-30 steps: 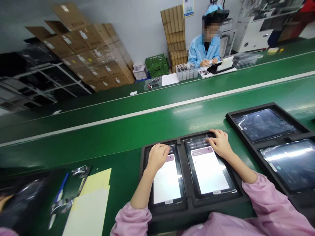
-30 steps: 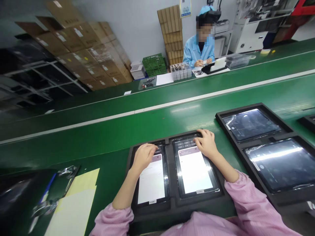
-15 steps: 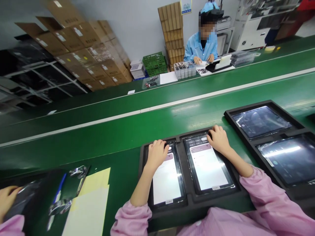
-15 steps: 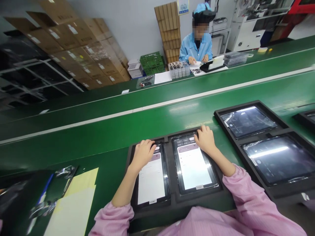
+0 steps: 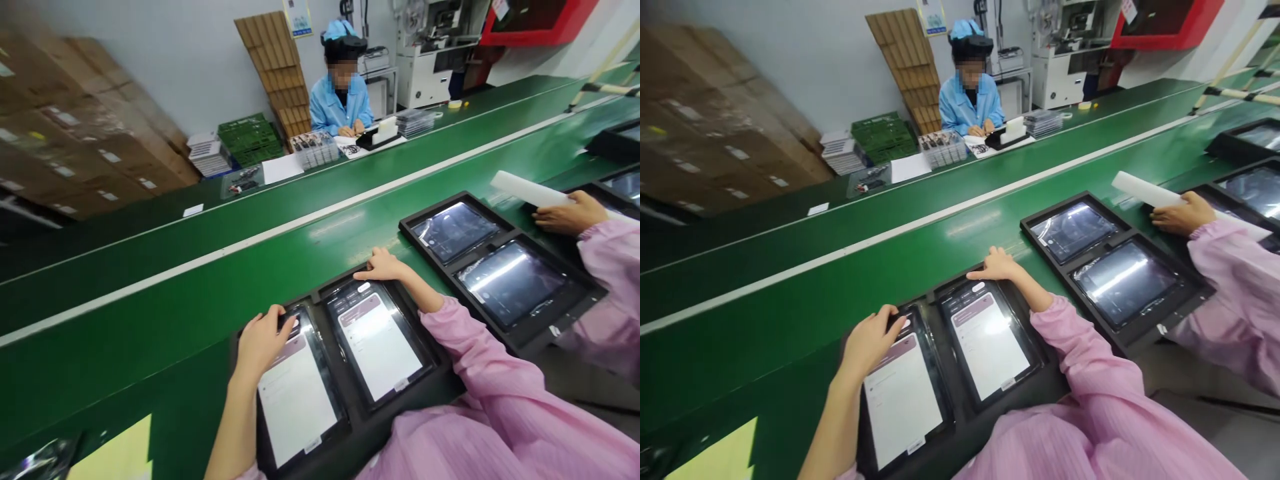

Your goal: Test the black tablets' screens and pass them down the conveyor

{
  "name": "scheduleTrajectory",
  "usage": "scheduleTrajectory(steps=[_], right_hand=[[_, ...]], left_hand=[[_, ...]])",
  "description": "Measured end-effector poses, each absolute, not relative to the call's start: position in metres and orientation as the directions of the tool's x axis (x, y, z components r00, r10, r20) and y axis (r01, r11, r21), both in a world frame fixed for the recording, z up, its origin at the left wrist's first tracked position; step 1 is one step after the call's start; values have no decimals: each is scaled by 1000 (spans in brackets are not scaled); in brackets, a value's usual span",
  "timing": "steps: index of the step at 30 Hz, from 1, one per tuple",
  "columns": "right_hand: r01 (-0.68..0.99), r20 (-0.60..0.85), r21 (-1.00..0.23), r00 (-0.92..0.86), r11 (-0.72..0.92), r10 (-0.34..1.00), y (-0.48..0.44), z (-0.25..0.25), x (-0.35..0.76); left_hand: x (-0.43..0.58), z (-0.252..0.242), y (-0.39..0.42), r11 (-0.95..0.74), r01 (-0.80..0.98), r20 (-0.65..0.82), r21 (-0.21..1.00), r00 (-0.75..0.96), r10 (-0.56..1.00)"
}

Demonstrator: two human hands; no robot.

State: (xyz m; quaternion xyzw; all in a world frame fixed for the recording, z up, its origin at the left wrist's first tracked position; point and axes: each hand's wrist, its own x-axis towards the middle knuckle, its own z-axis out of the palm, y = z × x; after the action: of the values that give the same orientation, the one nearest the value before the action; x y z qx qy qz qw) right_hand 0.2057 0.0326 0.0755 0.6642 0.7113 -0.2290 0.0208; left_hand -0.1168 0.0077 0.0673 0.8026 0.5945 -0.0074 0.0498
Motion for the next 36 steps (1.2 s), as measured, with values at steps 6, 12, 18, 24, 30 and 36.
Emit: scheduleTrajectory(steps=[6, 12, 18, 24, 30, 36], right_hand=[[955, -386, -295, -136, 18, 913, 33, 78, 207], [951, -368, -310, -133, 13, 920, 33, 75, 206], [944, -357, -327, -166, 43, 919, 32, 76, 210], [941, -334, -159, -335, 297, 881, 21, 73, 209], [929, -218, -169, -361, 330, 906, 27, 61, 220], [930, -86, -230, -315, 288, 945, 32, 48, 226]], left_hand=[[-119, 70, 10, -274, 961, -114, 48, 278, 954], [-120, 71, 11, -293, 954, -111, 68, 299, 948], [-118, 69, 7, -305, 945, -165, 114, 321, 933], [-119, 61, -2, -358, 929, -239, 92, 370, 898], [-121, 63, 5, -333, 937, -229, 106, 349, 909], [-120, 60, 8, -302, 934, -139, 189, 330, 934]])
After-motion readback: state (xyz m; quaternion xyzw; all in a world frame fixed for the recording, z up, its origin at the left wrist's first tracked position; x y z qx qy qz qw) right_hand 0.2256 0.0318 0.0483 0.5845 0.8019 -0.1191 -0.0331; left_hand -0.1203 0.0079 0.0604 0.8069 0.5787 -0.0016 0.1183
